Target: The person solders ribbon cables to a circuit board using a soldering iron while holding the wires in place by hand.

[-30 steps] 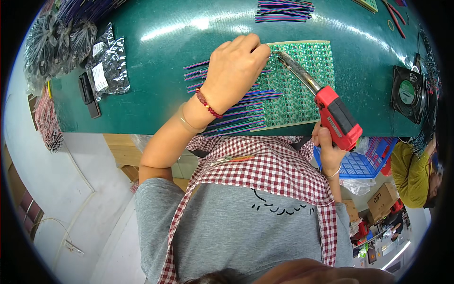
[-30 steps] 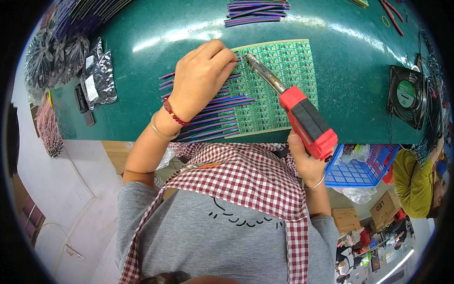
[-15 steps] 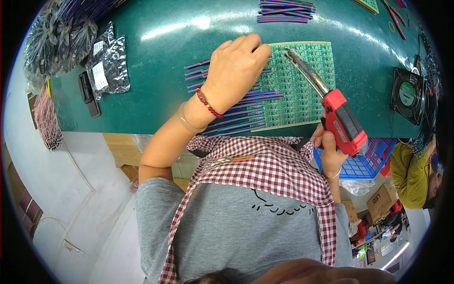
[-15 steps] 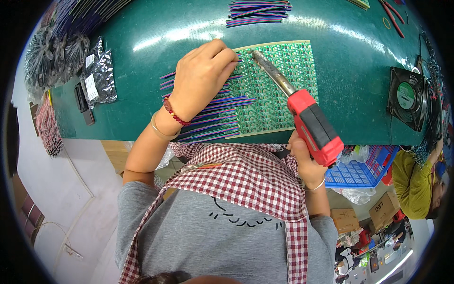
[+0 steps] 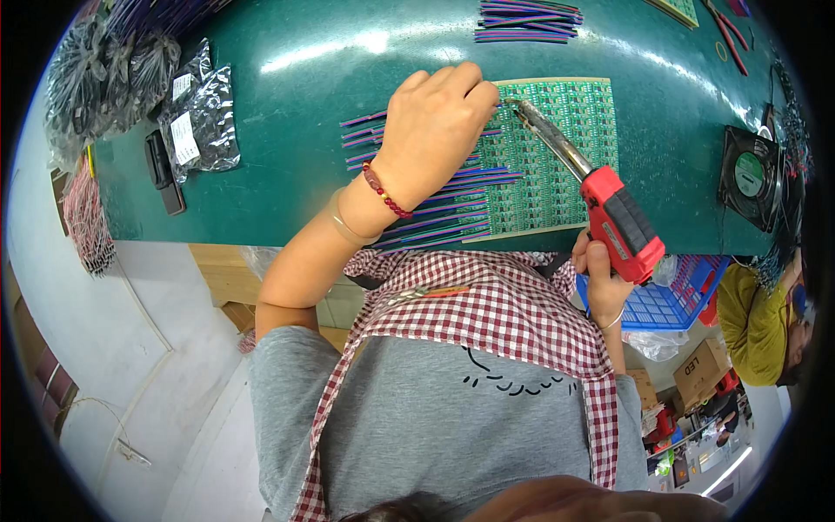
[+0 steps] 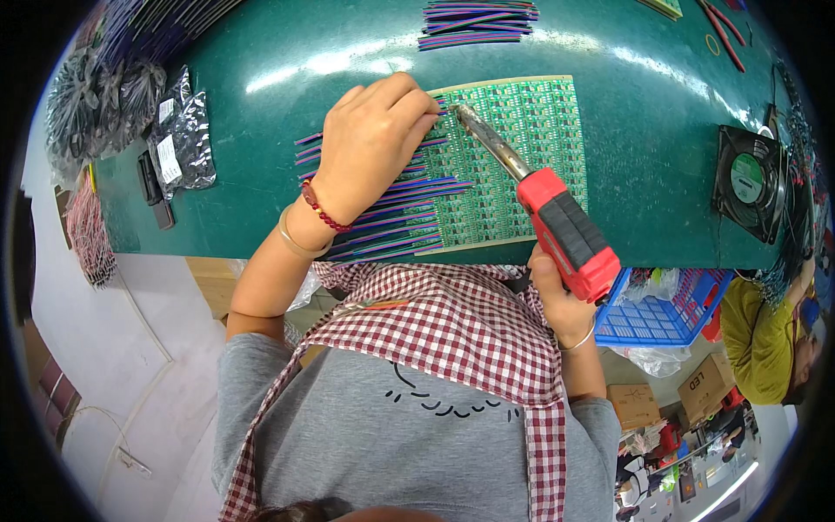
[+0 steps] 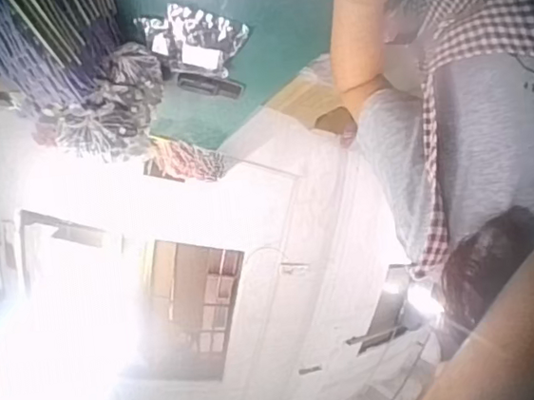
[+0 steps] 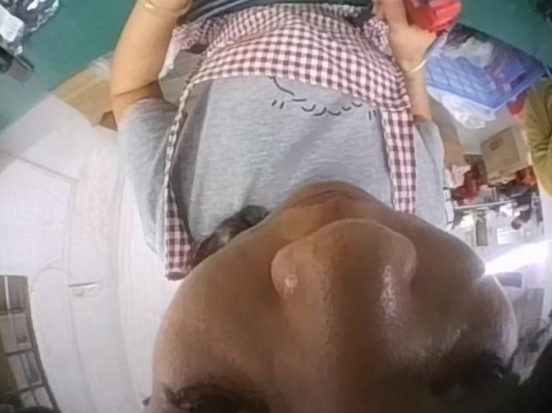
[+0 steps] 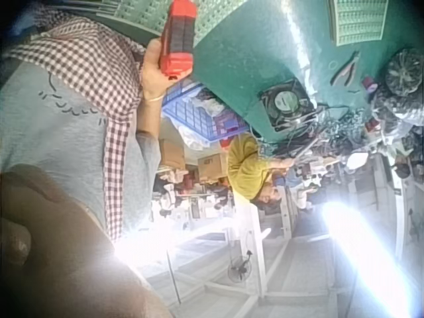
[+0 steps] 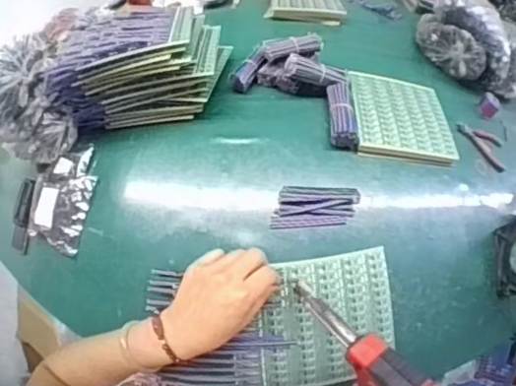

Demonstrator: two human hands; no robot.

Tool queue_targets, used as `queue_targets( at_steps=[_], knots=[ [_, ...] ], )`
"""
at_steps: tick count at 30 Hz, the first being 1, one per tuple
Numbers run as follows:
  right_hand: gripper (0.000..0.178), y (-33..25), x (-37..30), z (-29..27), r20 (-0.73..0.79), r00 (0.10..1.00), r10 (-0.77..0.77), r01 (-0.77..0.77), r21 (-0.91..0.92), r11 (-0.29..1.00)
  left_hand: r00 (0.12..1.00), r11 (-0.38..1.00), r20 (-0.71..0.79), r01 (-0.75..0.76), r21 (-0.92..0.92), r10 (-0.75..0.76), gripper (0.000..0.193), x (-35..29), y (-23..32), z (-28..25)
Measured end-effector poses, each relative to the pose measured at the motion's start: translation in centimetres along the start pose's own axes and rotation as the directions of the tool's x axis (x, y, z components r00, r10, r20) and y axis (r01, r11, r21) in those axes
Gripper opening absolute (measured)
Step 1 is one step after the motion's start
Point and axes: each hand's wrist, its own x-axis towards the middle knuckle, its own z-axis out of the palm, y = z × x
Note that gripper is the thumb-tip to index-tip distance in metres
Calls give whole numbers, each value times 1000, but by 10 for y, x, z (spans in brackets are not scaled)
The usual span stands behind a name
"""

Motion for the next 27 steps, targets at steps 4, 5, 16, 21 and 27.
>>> queue_targets(
  at_steps=[4,5,16,21,27],
  knots=[
    [25,5,-1,-6,82,997,-5,10,-60,998,1000,1000,-12,-4,-4,4,9,0,0,0],
    [27,4,-1,-4,48,999,-20,22,-38,999,1000,1000,-12,-3,-4,3,9,0,0,0],
    [35,8,-4,-10,88,996,22,-16,-72,997,1000,1000,-14,-3,-4,3,9,0,0,0],
    [31,1,-4,-3,0,1000,-4,4,19,1000,1000,1000,-13,2,-17,-2,9,0,1,0],
    [30,1,-5,-3,9,1000,-8,8,3,1000,1000,1000,-24,4,-23,-4,9,0,1,1]
  ],
)
